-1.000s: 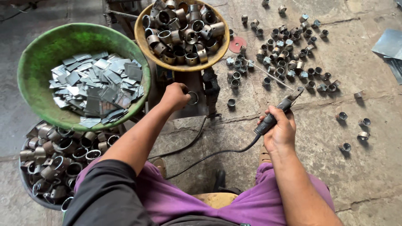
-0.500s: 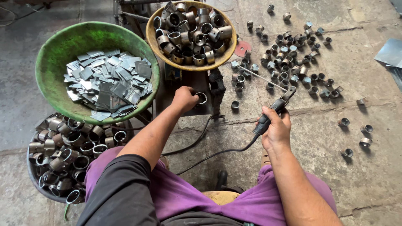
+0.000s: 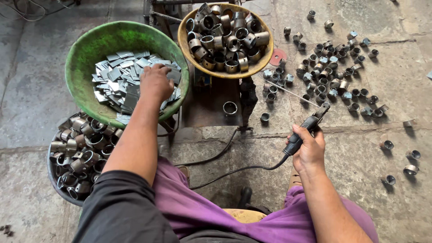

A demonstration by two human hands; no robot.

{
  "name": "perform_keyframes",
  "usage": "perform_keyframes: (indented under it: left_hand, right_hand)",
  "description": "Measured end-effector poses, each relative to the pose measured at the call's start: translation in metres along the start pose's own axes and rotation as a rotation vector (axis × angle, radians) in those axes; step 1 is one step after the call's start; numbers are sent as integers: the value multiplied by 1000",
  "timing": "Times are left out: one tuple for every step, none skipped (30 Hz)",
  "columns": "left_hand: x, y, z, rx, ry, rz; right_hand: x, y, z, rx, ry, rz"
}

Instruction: The person sits on the floor and repeatedly picks up small metal cylinders and flat metal pieces. Using a handheld welding tool, they weld the flat piece onto the cylinder, then place the finished part into a nearby bowl. This process is repeated continuously throughout the clip.

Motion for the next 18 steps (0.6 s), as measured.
perform_keyframes:
  left_hand:
    - [-5, 3, 3, 7, 13, 24]
    - [-12, 3, 6, 16, 25, 52]
    - [-19, 4, 8, 24, 36, 80]
    - [-25, 3, 8, 34, 76, 65]
    - [-32, 1, 5, 44, 116, 50]
    - [-33, 6, 3, 48, 159, 18]
    - [-34, 8, 1, 71, 172, 60]
    - [-38, 5, -3, 93, 180, 103]
    - [-39, 5, -5, 115, 188, 147]
    - [-42, 4, -8, 126, 166, 126]
    - [-43, 4, -10, 137, 145, 105]
    - [-45, 2, -11, 155, 121, 86]
    - [-46, 2, -11, 182, 108, 110]
    - [-45, 4, -10, 210, 95, 134]
    - [-43, 5, -9, 239, 82, 158]
    - [-41, 5, -8, 246, 78, 135]
    - [-37, 3, -6, 253, 73, 112]
    - [-31, 3, -5, 259, 70, 84]
  right_hand:
    - [-1, 0, -1, 5, 0, 0]
    - [0, -1, -2, 6, -4, 0]
    - [0, -2, -3, 7, -7, -1]
    - [1, -3, -4, 1, -17, -1]
    - [2, -5, -2, -5, -26, -2]
    - [-2, -2, -2, 1, -22, 2]
    - [-5, -2, -2, -5, -31, -13]
    - [-6, -2, 0, -10, -45, -30]
    - [-7, -1, 0, -16, -58, -47]
    - [-7, -1, 0, -10, -52, -35]
    - [-7, -1, -1, -5, -47, -23]
    - [-7, 0, -1, -3, -46, -7]
    - [-7, 0, -2, -6, -48, -11]
    - [-7, 0, -3, -10, -50, -13]
    - [-7, 0, -4, -13, -52, -15]
    - [-7, 0, -4, -20, -53, -12]
    - [-5, -2, -3, -26, -54, -10]
    - [-6, -2, -2, -29, -51, -6]
Point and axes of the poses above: each hand's wrist, its own y-axis towards the middle knuckle, its own x-axis out of the back of the hand, z = x × y, the point moved 1 cm from there along y, towards the middle knuckle, and after that the axes turned 10 degrees about y, right-handed, at the moved point
